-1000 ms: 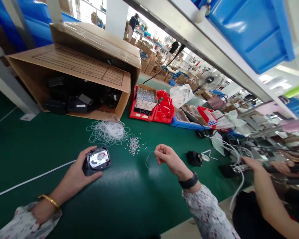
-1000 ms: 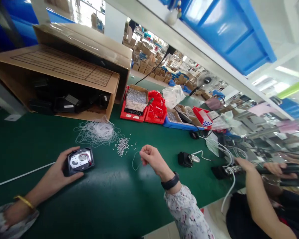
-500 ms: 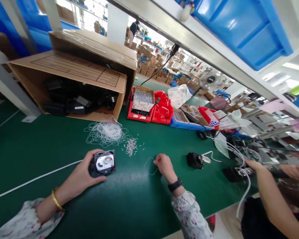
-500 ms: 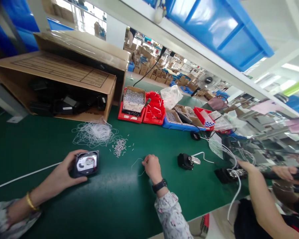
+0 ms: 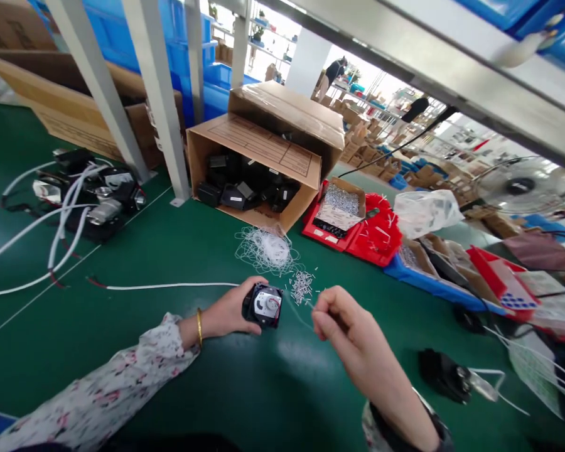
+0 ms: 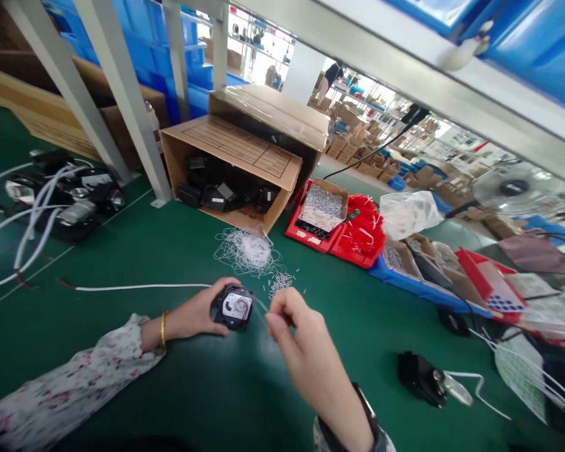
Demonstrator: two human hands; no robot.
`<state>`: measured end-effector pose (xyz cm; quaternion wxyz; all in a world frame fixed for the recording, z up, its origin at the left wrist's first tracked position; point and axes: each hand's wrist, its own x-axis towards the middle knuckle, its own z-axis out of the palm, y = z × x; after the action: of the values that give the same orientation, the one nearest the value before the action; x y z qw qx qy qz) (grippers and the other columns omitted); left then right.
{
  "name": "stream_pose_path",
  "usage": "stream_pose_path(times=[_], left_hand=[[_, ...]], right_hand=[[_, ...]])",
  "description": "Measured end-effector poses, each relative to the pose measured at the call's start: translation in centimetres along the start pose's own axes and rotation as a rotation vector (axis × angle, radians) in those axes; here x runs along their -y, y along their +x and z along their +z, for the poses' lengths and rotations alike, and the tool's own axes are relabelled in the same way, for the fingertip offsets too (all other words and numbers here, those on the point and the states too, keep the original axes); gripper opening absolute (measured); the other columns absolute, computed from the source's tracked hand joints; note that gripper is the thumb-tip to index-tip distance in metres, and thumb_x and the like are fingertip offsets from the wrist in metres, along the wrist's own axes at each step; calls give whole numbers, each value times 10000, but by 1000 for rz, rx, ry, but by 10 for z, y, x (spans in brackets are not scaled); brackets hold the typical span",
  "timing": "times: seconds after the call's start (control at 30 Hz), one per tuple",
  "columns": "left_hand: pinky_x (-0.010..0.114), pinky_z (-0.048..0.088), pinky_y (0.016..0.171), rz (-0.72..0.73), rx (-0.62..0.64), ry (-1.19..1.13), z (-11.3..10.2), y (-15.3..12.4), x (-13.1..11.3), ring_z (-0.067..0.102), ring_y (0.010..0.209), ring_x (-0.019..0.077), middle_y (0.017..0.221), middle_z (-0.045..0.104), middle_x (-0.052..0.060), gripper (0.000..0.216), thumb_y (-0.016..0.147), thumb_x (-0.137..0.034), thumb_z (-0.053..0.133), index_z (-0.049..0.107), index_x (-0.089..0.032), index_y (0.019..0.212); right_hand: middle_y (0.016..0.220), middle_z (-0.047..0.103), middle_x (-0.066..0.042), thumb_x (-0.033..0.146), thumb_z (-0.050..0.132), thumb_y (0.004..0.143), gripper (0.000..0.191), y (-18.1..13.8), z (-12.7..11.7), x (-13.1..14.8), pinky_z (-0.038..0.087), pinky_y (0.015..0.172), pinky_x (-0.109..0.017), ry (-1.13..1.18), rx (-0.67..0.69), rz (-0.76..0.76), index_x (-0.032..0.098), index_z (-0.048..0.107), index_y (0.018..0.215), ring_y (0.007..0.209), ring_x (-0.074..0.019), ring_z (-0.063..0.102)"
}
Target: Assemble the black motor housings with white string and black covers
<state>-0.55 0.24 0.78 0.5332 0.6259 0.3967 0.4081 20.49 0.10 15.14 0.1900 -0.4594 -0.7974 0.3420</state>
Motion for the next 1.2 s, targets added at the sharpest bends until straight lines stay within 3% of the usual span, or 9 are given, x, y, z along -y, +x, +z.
stream_pose_path(times=[0.1,0.23,0.57,0.77,0.9,1.07,1.2], left_hand=[[346,436,846,19,-1,-4,0,0,4,539,985,236,1107,539,61,803,559,-304,808,362,-196,1219],[350,441,843,19,-6,9,-1,0,8,541,980,242,1097,549,53,821,563,-346,801,355,-206,1237],[356,421,901,9,-12,-48,-3,2,10,523,1046,249,1171,524,58,860,508,-244,840,381,-205,1234],[421,253,1082,-15,-70,25,0,-2,8,328,1278,287,1384,366,110,967,560,-234,803,277,-206,1372],[441,180,1116,-42,-89,65,5,-10,8,244,1331,266,1442,298,93,928,664,-196,702,166,-221,1421],[449,197,1114,-61,-106,28,11,-15,13,266,1325,253,1449,289,93,936,681,-165,671,110,-228,1428],[447,242,1099,-82,-171,-91,15,-15,16,326,1298,242,1411,350,118,922,647,-106,680,143,-221,1387]], right_hand=[[662,538,25,191,461,860,112,15,39,9,344,531,-239,-14,108,-13,229,431,760,570,-137,492],[675,533,17,100,450,822,143,35,76,-4,323,554,-243,-113,78,-3,213,403,748,593,-145,495],[608,525,47,113,455,821,121,45,53,-14,333,521,-228,-72,48,65,216,434,761,544,-132,494],[787,530,-30,83,486,770,135,60,66,-35,379,690,-300,-240,-137,-86,195,464,700,779,-190,489],[708,572,-2,71,551,743,136,72,62,-45,390,647,-288,-218,-40,6,189,521,683,702,-171,516],[758,641,12,61,573,766,245,82,59,-40,433,679,-273,-127,91,20,204,598,963,697,-150,586],[811,656,-12,79,560,792,157,86,62,-36,422,723,-276,-293,102,-74,206,642,753,768,-164,597]])
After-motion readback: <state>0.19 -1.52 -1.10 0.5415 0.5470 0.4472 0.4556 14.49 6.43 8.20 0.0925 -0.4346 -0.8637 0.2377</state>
